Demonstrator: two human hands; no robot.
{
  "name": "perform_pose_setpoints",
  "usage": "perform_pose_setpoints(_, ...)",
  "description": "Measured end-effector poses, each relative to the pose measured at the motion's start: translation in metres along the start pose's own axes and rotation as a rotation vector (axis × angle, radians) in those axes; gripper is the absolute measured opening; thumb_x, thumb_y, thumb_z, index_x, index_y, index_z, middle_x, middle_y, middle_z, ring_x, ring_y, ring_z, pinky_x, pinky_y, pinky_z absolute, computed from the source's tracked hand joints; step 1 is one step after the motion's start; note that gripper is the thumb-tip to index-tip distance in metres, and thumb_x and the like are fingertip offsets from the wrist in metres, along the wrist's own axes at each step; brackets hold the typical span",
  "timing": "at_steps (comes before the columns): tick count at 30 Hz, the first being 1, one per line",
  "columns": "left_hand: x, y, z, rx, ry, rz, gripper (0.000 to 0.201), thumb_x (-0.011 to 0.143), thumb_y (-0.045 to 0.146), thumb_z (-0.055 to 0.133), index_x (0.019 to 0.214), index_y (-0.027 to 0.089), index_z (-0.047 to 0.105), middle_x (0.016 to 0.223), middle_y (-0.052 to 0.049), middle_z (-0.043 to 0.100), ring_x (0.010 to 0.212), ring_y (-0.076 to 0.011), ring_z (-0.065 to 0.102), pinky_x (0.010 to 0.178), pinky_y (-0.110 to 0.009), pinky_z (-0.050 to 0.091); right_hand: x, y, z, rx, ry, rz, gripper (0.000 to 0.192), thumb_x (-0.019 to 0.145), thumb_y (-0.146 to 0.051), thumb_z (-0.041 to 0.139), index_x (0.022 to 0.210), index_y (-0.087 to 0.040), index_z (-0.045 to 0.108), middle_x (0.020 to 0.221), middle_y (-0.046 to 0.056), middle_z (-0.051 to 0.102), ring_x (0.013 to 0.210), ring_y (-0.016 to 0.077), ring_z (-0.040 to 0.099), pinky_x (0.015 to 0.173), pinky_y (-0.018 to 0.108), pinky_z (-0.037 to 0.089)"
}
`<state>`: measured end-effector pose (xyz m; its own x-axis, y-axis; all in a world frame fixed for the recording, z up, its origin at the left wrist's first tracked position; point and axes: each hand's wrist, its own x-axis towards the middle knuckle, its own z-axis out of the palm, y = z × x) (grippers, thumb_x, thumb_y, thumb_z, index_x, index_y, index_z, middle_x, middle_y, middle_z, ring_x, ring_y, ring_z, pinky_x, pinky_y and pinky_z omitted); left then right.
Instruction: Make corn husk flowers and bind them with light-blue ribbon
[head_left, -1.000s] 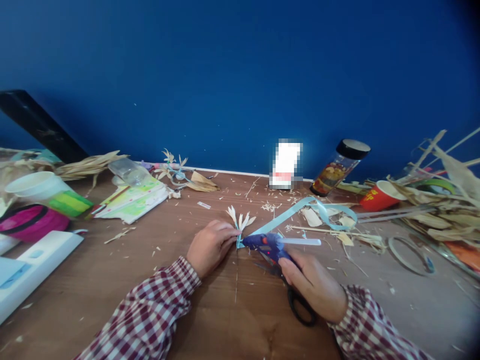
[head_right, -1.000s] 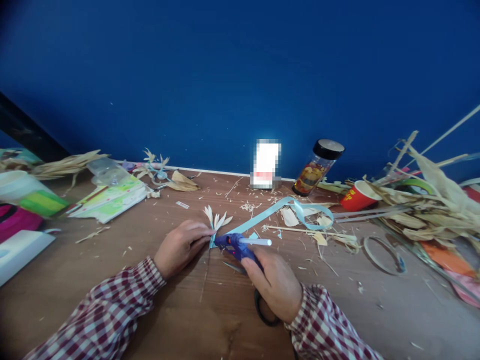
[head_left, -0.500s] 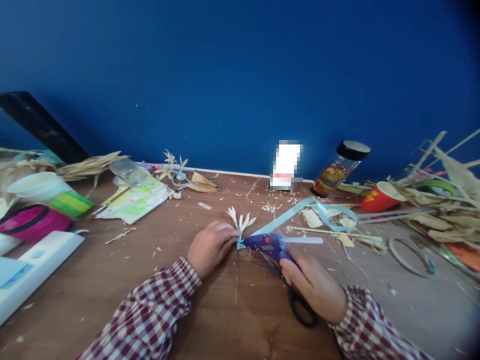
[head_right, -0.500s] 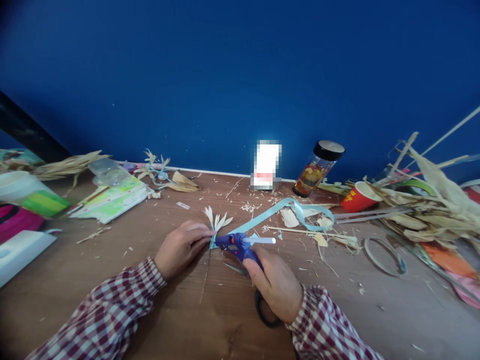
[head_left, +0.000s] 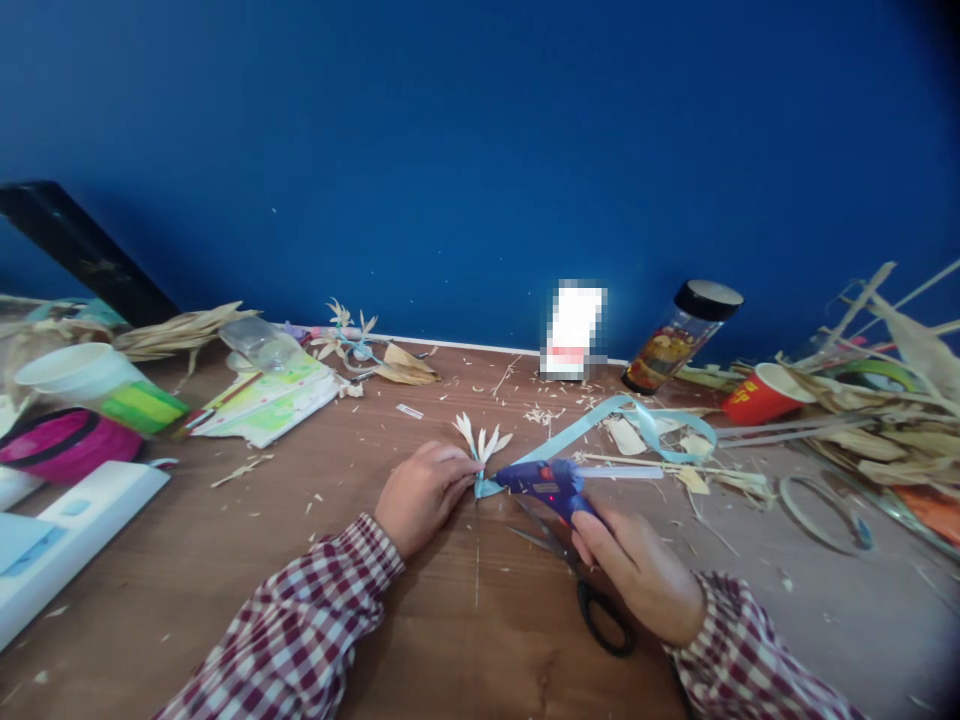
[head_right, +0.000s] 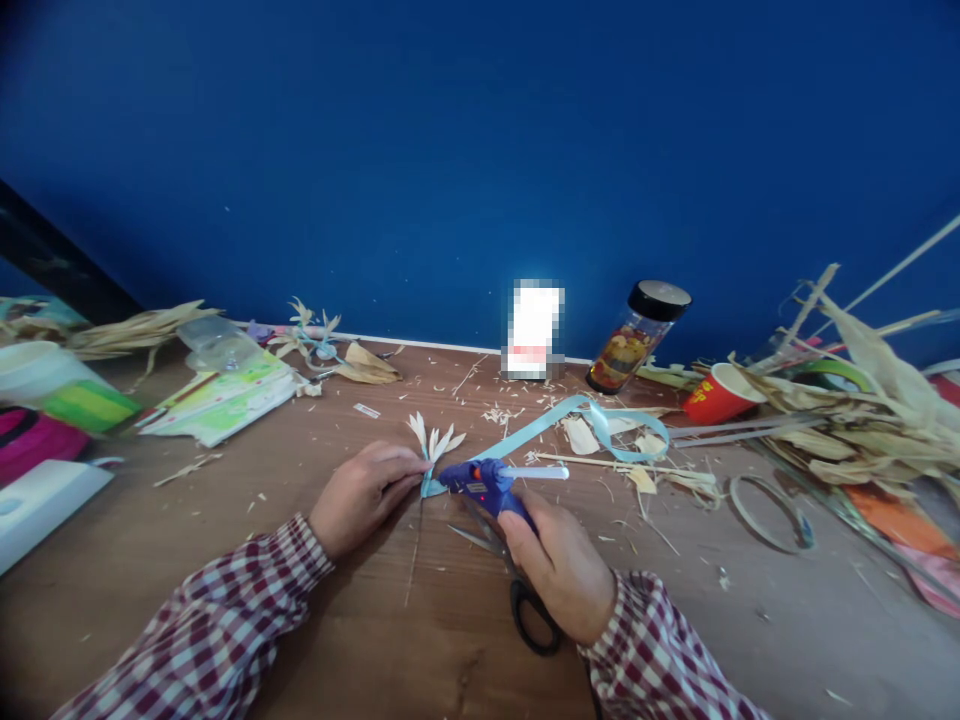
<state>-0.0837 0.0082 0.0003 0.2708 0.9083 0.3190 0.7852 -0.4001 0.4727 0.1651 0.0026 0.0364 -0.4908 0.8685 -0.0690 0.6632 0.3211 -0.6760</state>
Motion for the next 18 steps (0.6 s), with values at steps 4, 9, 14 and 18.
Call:
perform_pose_setpoints(4, 0.0001, 0.0007, -0.0003, 0.014, -0.015, -0.012, 0.025, 0.085, 0.029, 0.042, 0.094, 0.024, 0.065, 0.089, -0.004, 0.065, 0.085, -0.0162, 0.053, 0.076, -0.029, 0.042, 0.0017, -0.0020, 0.0016, 0.016, -0.041, -0.017, 0.033, 0.091, -0.037, 0.026, 0.073, -0.019, 0.049, 0.061, 0.000, 0.056, 0.058, 0.0149, 0.052, 0.056, 0.027, 0.036)
perform_pose_setpoints(9, -0.0002, 0.0005, -0.0002, 0.013, -0.027, -0.013, 0.026, 0.085, 0.029, 0.041, 0.095, 0.023, 0.065, 0.089, -0.004, 0.064, 0.086, -0.0164, 0.053, 0.076, -0.029, 0.042, 0.0016, -0.0032, -0.0013, 0.014, -0.062, -0.027, 0.031, 0.090, -0.036, 0.028, 0.073, -0.020, 0.048, 0.060, -0.001, 0.055, 0.057, 0.0145, 0.051, 0.054, 0.026, 0.036)
perform_pose_setpoints(14, -0.0002, -0.0002, 0.0007, 0.015, -0.020, -0.012, 0.025, 0.085, 0.028, 0.042, 0.095, 0.023, 0.065, 0.089, -0.004, 0.064, 0.086, -0.0163, 0.053, 0.076, -0.029, 0.042, 0.0006, -0.0024, 0.0000, 0.035, -0.028, -0.034, 0.032, 0.091, -0.034, 0.027, 0.071, -0.019, 0.049, 0.059, -0.001, 0.054, 0.054, 0.0132, 0.050, 0.053, 0.025, 0.036)
perform_pose_setpoints(18, -0.0002, 0.0001, 0.0006, 0.017, -0.013, -0.005, 0.025, 0.085, 0.028, 0.043, 0.094, 0.023, 0.065, 0.089, -0.005, 0.064, 0.086, -0.0165, 0.053, 0.076, -0.029, 0.043, 0.0015, -0.0045, -0.0014, 0.019, -0.058, -0.040, 0.028, 0.090, -0.034, 0.029, 0.080, -0.019, 0.051, 0.061, 0.000, 0.056, 0.056, 0.0148, 0.052, 0.052, 0.025, 0.036)
